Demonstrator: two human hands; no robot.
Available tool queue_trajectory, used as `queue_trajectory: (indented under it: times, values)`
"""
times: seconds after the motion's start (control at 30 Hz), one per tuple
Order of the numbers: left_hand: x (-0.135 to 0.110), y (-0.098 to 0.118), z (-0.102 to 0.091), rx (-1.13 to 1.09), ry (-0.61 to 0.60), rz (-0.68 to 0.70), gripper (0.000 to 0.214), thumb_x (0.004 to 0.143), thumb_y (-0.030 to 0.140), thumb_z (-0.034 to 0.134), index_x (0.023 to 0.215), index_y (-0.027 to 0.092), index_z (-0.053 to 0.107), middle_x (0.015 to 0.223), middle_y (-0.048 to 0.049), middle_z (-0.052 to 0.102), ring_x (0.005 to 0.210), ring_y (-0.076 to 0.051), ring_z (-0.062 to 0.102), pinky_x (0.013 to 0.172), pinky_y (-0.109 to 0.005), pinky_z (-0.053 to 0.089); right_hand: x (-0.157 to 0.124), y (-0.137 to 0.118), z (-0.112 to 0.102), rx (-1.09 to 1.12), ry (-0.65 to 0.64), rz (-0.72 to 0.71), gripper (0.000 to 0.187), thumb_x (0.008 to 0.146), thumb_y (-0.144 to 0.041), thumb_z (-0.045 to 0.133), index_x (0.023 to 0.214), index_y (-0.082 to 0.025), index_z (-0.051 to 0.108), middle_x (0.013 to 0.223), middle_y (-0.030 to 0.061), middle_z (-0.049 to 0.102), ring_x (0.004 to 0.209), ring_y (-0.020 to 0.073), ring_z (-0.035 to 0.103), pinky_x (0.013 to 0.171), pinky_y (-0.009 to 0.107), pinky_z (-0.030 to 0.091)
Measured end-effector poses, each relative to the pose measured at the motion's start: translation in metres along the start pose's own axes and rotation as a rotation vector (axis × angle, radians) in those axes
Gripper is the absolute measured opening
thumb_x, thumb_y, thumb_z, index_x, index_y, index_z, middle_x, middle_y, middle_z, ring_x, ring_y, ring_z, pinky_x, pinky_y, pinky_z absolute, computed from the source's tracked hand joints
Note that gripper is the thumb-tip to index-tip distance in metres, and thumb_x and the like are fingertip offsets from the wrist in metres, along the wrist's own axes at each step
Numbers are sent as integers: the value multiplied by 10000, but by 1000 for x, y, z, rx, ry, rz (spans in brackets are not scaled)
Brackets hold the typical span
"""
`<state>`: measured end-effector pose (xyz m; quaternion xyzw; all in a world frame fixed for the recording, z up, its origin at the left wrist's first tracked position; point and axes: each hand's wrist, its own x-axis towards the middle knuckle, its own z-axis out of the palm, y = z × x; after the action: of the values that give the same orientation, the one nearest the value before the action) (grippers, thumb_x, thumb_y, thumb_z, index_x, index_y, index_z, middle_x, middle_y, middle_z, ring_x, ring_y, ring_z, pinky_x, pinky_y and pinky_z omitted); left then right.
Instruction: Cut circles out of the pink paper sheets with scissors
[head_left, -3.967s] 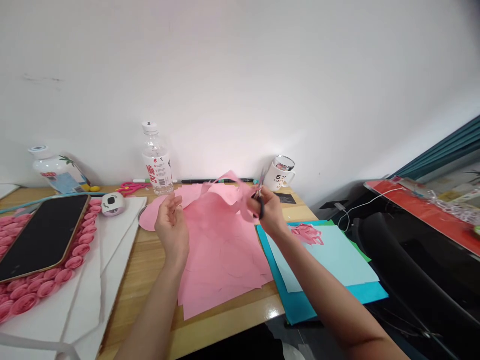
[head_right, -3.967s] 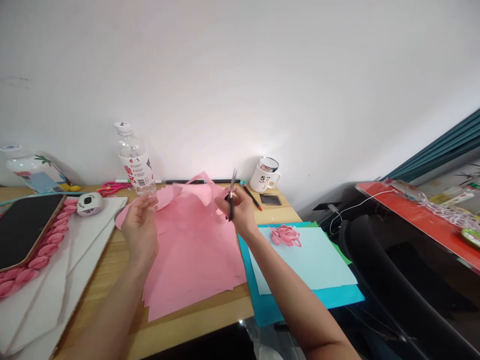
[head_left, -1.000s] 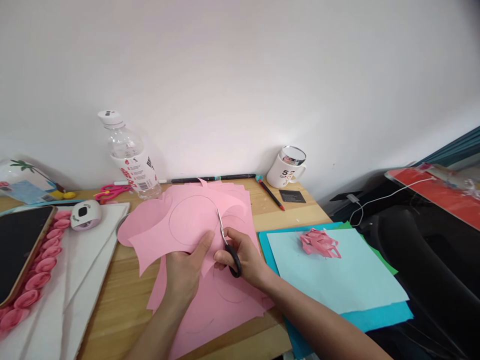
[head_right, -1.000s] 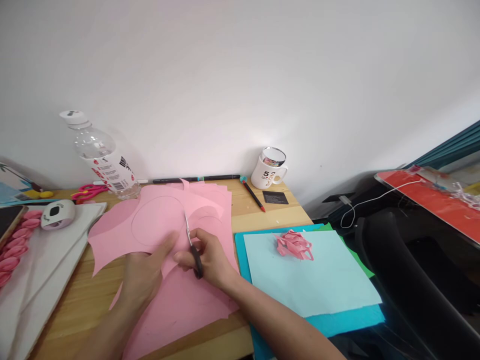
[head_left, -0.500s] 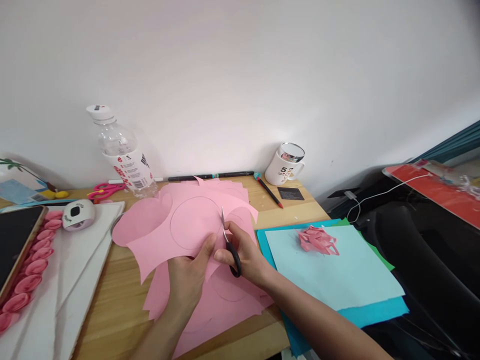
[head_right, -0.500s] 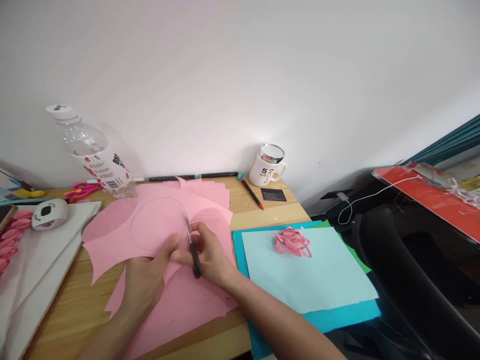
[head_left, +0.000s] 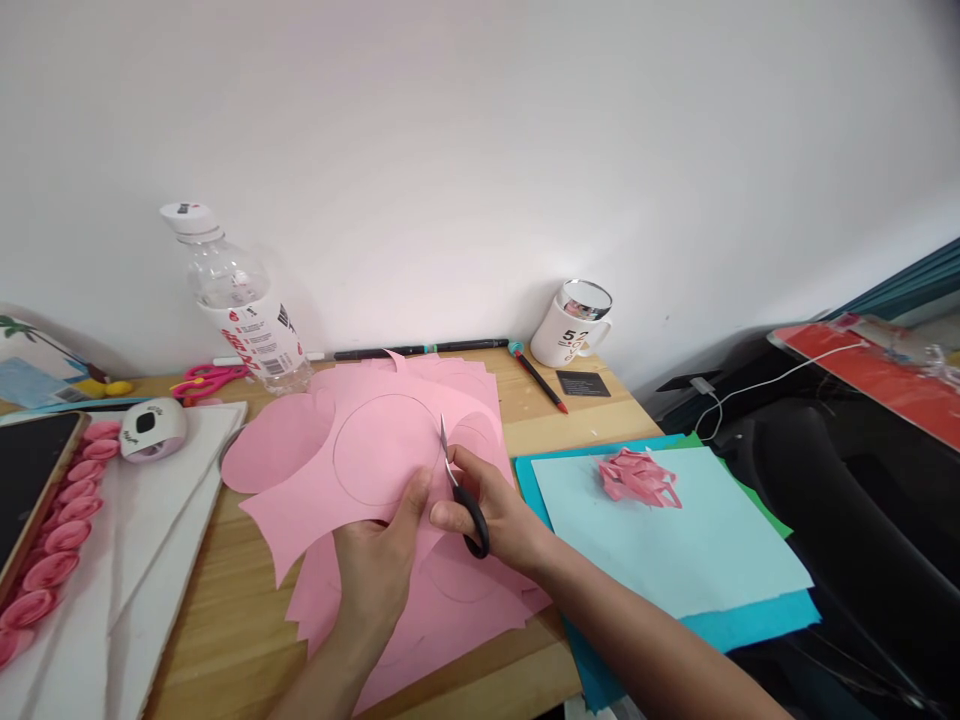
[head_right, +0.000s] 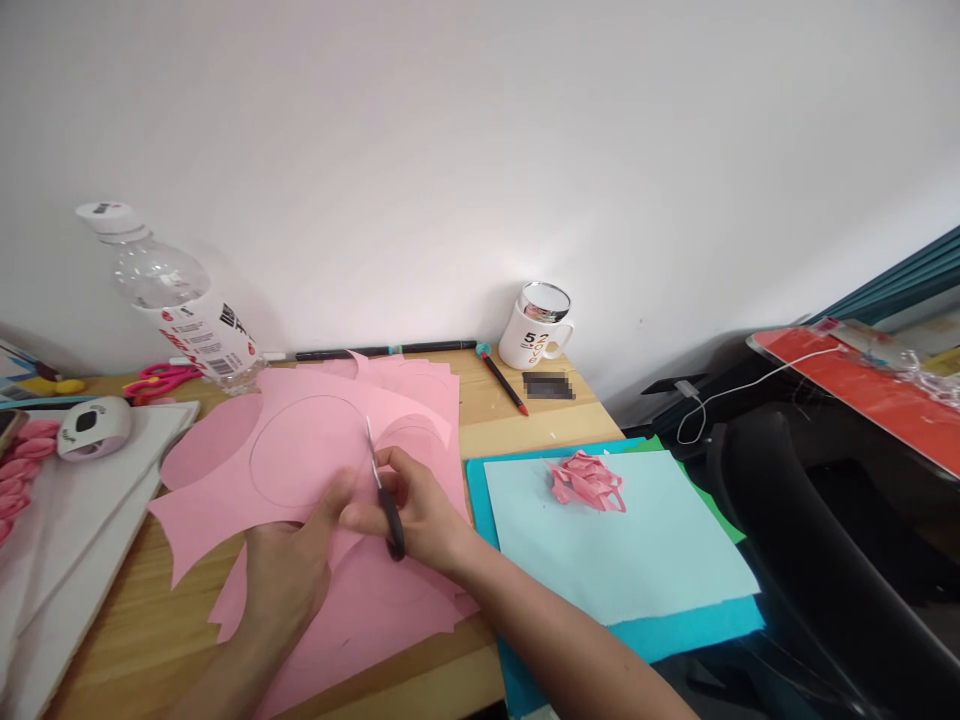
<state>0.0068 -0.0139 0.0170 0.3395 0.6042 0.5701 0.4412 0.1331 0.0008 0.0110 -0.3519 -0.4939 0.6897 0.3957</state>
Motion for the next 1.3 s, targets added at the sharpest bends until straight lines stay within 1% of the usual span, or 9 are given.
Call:
queue_trajectory:
  times: [0.1,0.2,0.33,0.5,0.6,0.67,0.77,1.0,1.3]
  values:
    - [-2,-1,2,25,38,6,322,596,287,787,883,167,705,982,-81,721,1082,-303,609,986,-438,456,0,-1,1,-1,9,10,466,651,-467,779,835,-200,445,622,-76,406,543,75,300,477,208,227]
    - [-2,-3,3,26,43,31,360,620,306,765,943,158,702,1019,-94,716,1091,-297,609,987,-437,458,0,-1,2,-2,13,0,448,659,-457,774,834,-198,453,606,-81,386,532,72,283,467,205,210]
    - [-1,-4,3,70,52,1,363,602,333,771,900,136,709,977,-112,723,1059,-318,625,954,-451,484,0,0,2,13,12,-7,423,677,-433,768,832,-194,455,611,-82,387,528,65,270,468,204,204]
    - [-2,-3,3,6,34,-6,351,598,316,771,895,142,706,990,-102,726,1059,-307,629,963,-442,481,0,3,1,27,10,-23,380,707,-397,755,826,-193,458,588,-95,349,504,56,230,448,202,177]
    - [-1,-3,3,-7,33,-44,324,588,304,778,857,136,707,967,-104,731,1057,-311,631,951,-439,490,0,4,1,29,8,-27,365,717,-386,748,827,-196,457,578,-98,341,493,57,227,439,202,169]
    - [-1,-3,4,-28,27,-42,328,588,288,779,871,139,707,965,-98,734,1056,-305,634,947,-430,495,0,4,1,23,13,-26,363,717,-384,747,820,-199,452,571,-100,335,489,57,227,437,202,166]
    - [-1,-4,4,-67,9,-20,372,602,275,773,943,145,701,983,-91,733,1057,-289,637,951,-420,495,0,4,2,19,16,-27,373,713,-397,746,807,-200,444,564,-102,330,487,57,227,436,200,170]
    - [-2,-5,4,-76,1,-19,389,622,278,765,981,143,697,1013,-96,727,1048,-277,642,953,-418,495,0,3,2,13,27,-23,381,709,-421,745,810,-197,454,546,-108,325,463,50,213,414,190,168]
    - [-1,-6,4,-80,-5,-24,331,620,282,768,918,152,713,965,-88,736,1023,-274,651,936,-415,504,0,3,2,17,48,-22,406,691,-460,749,798,-195,460,529,-111,318,443,45,213,397,188,159]
